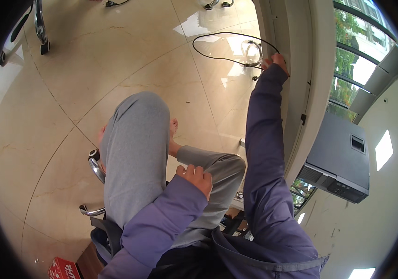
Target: Replacing or installing a new SSD drive in a desktop computer.
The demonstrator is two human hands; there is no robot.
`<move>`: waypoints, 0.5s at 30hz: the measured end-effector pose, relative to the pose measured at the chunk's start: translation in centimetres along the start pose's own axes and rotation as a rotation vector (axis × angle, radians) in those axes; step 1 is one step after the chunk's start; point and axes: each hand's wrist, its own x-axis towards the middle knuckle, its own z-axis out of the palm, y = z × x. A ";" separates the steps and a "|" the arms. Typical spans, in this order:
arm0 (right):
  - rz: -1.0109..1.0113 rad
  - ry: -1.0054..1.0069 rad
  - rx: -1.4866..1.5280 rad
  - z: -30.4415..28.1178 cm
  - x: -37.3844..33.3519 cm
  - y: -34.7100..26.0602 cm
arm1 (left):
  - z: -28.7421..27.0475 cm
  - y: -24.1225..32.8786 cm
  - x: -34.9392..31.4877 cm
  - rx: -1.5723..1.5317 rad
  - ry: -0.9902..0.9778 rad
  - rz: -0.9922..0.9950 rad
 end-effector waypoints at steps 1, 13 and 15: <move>0.039 0.027 0.021 -0.6 2.8 1.3 | 0.1 -0.3 0.2 -0.024 0.006 -0.054; 0.437 0.061 0.660 -8.2 17.4 13.6 | -1.4 -0.9 1.5 -0.137 0.025 -0.174; 0.431 -0.050 0.650 -9.7 20.2 13.9 | -1.5 -0.8 1.5 -0.140 0.024 -0.164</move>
